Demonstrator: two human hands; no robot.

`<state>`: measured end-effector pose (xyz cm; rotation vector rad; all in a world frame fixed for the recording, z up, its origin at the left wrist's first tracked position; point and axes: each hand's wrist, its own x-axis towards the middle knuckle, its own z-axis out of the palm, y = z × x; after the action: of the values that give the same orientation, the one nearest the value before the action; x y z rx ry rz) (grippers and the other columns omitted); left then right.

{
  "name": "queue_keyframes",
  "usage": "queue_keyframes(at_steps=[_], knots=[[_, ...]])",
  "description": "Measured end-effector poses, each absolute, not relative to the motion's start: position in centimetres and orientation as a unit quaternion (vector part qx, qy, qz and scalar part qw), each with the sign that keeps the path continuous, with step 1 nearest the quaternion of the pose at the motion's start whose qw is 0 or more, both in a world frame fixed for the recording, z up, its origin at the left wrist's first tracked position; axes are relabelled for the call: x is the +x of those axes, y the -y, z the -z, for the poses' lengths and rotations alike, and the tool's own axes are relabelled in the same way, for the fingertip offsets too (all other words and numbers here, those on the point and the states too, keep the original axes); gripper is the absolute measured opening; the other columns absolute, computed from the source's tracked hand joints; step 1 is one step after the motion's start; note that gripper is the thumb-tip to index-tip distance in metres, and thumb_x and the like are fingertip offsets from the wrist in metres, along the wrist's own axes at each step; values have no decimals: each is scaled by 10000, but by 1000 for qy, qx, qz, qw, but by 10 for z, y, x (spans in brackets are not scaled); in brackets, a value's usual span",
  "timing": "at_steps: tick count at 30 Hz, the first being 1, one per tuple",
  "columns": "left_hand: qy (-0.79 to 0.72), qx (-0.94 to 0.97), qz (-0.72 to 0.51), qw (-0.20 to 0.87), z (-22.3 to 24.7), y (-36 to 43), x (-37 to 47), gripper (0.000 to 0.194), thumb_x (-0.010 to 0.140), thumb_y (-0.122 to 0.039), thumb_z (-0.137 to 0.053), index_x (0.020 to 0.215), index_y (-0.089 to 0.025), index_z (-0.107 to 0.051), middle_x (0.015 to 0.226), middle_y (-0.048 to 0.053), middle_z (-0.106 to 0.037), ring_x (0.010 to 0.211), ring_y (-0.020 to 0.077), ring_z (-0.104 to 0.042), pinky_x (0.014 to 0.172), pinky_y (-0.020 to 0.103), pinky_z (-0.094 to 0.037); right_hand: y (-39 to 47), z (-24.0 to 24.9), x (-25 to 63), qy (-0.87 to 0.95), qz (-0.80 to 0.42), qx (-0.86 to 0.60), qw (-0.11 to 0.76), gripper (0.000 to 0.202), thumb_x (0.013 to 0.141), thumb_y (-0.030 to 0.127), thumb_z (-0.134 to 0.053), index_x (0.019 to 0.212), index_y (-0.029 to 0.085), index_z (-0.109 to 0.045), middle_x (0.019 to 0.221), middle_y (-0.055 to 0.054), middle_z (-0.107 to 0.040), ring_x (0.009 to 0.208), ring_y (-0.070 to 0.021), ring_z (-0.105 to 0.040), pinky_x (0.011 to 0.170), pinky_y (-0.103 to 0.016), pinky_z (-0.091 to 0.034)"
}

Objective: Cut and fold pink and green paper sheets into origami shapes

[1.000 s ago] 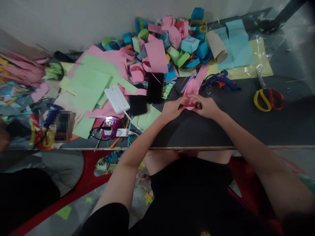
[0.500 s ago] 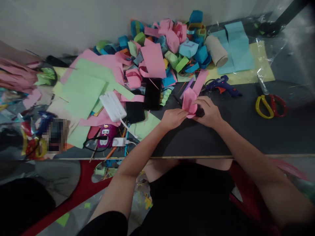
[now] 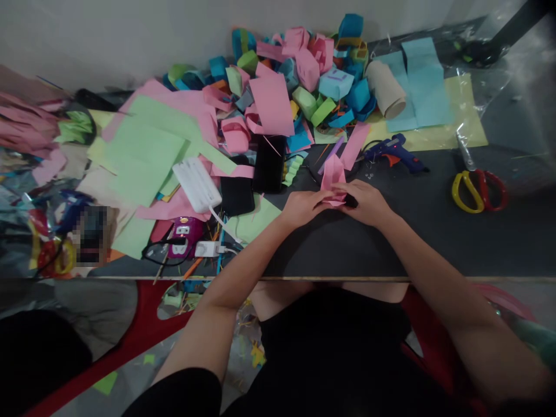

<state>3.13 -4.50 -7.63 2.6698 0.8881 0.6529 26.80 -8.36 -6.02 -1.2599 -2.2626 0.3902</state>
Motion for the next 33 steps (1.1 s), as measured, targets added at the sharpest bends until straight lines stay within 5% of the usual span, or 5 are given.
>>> queue_keyframes(at_steps=[6,14,19,24,33], knots=[[-275,909,-271,155,68,31,23,706,864,-729,-593,1358,-226,-641,1167,111,-749,1061,226,-700,912,346,-524,83,60,269,804,-195,-469,310,257,911,334,-689,1156,256,-694,1009,-72,-753,927,-259,-715,840,-413,-571],[-254,905,-305,156,68,23,24,320,958,-517,-619,882,-239,-760,1026,38,-760,1014,206,-642,946,399,-467,80,57,271,746,-295,-508,312,376,858,474,-749,1138,253,-632,911,-36,-775,846,-271,-762,695,-358,-558],[-259,907,-292,161,69,25,28,321,1009,-448,-553,879,-219,-736,987,52,-739,996,208,-617,946,407,-455,77,56,270,754,-285,-505,310,352,864,440,-739,1149,252,-652,987,-45,-776,900,-277,-768,759,-370,-565],[-247,924,-252,145,71,16,22,424,925,-620,-586,934,-228,-748,1188,96,-685,1197,283,-541,1057,490,-408,74,57,271,771,-269,-491,303,302,844,385,-756,1104,262,-663,1025,-40,-783,947,-287,-765,869,-418,-563],[-262,916,-248,172,70,9,20,435,817,-661,-703,824,-232,-775,1217,114,-655,1235,317,-513,1098,549,-383,65,56,274,781,-297,-460,300,336,845,494,-746,1057,248,-660,954,-33,-777,878,-268,-760,802,-398,-551]])
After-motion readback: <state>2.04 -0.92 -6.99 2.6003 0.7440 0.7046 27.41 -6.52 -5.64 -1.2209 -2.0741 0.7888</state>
